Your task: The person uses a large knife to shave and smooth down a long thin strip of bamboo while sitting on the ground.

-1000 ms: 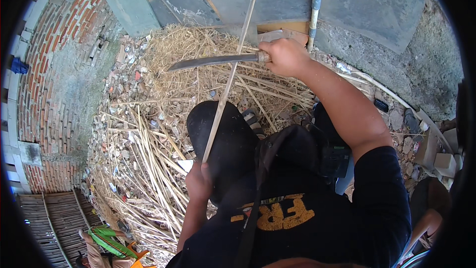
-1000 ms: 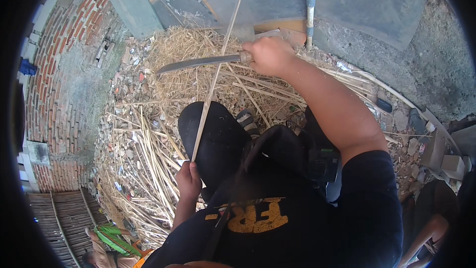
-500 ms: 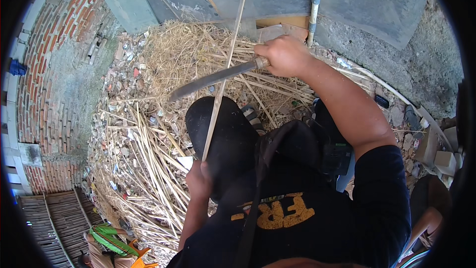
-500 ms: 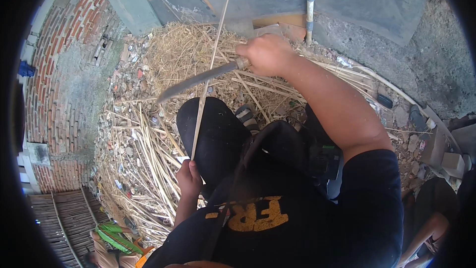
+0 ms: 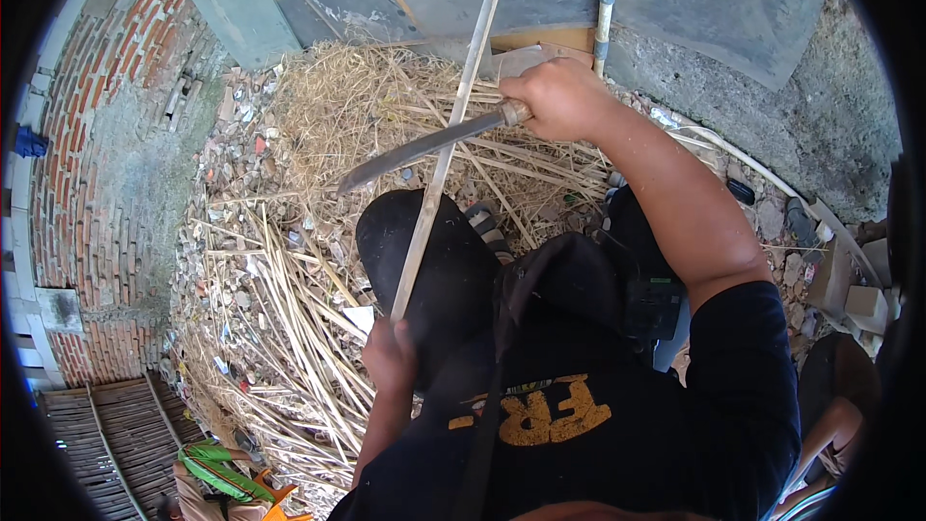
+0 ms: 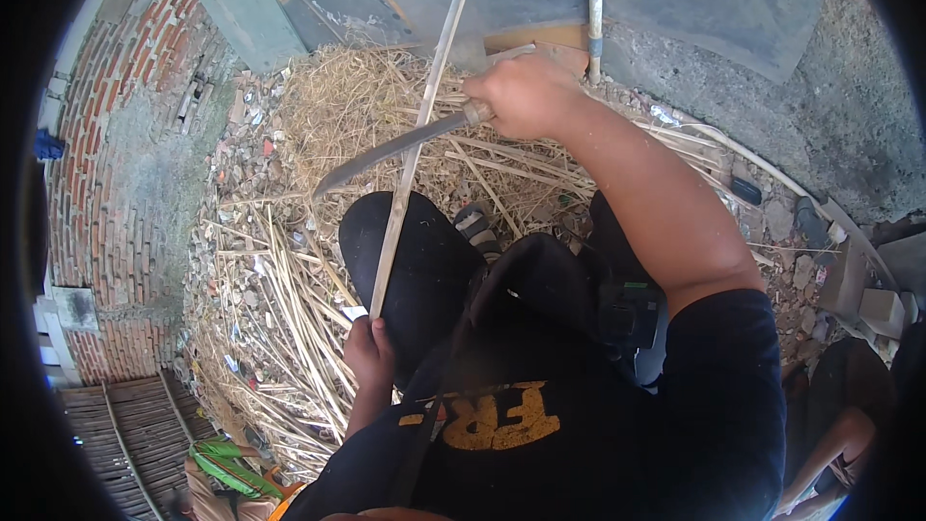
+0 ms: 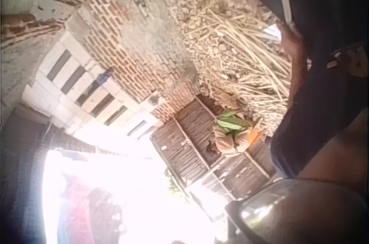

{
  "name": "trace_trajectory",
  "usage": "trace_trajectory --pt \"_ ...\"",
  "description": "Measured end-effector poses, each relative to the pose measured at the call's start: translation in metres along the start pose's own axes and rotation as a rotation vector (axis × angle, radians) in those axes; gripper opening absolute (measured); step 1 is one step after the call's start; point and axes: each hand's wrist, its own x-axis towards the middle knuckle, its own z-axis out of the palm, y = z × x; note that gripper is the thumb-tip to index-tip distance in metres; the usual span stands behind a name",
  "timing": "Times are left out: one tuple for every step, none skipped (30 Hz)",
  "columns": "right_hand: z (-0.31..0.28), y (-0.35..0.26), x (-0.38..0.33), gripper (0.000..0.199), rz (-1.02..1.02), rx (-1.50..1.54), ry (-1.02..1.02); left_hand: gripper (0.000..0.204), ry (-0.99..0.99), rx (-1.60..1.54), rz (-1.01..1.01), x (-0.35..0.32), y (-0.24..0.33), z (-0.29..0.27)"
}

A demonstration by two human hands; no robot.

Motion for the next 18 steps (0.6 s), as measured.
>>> trace_trajectory --pt "0.001 0.004 0.000 0.038 0.020 -0.006 -0.022 0.030 -0.003 0.008 -0.004 0.000 -0.001 0.002" --pt "0.008 0.016 0.002 0.039 0.083 0.017 0.047 0.030 -0.007 0.017 -0.009 -0.001 -0.001 0.002" --pt "0.018 0.038 0.005 0.040 0.148 0.035 0.124 0.030 -0.012 0.022 -0.008 0.001 0.001 0.002" --pt "0.018 0.045 0.008 0.042 0.205 0.054 0.202 0.030 -0.011 0.029 -0.013 0.002 0.001 0.000" --pt "0.018 0.051 0.006 0.045 0.231 0.086 0.221 0.030 -0.011 0.037 -0.018 0.003 0.002 -0.001" --pt "0.016 0.048 0.006 0.044 0.207 0.099 0.221 0.030 -0.022 0.035 -0.025 0.003 0.003 -0.003" --pt "0.014 0.044 0.006 0.043 0.184 0.112 0.220 0.030 -0.033 0.034 -0.032 0.003 0.003 -0.005" --pt "0.012 0.039 0.005 0.041 0.162 0.125 0.220 0.030 -0.044 0.032 -0.038 0.004 0.003 -0.006" --pt "0.005 0.027 0.002 0.039 0.091 0.090 0.181 0.030 -0.042 0.019 -0.047 0.003 0.002 -0.006" --pt "-0.001 0.011 -0.002 0.037 0.024 0.057 0.141 0.031 -0.044 0.005 -0.055 0.002 0.001 -0.005" --pt "-0.003 0.002 -0.003 0.035 -0.044 0.024 0.100 0.032 -0.045 -0.008 -0.064 0.000 0.000 -0.003" --pt "-0.003 0.000 -0.003 0.032 -0.054 -0.008 0.068 0.032 -0.039 -0.007 -0.067 0.000 0.000 -0.003" --pt "-0.002 -0.002 -0.002 0.030 -0.065 -0.039 0.036 0.033 -0.032 -0.006 -0.070 -0.001 -0.002 -0.001" --pt "-0.002 -0.003 -0.002 0.028 -0.077 -0.069 0.003 0.034 -0.025 -0.004 -0.075 -0.003 -0.003 0.000" --pt "0.002 0.008 -0.002 0.029 0.014 -0.019 0.041 0.034 -0.030 -0.005 -0.064 -0.004 -0.003 0.000" --pt "0.010 0.031 0.002 0.030 0.101 0.032 0.086 0.034 -0.028 -0.003 -0.053 -0.003 -0.003 -0.001" --pt "0.014 0.049 0.006 0.031 0.180 0.080 0.133 0.034 -0.020 -0.002 -0.046 -0.001 -0.003 -0.002" --pt "0.015 0.061 0.006 0.033 0.217 0.094 0.216 0.031 -0.014 0.015 -0.026 0.001 -0.002 -0.003"
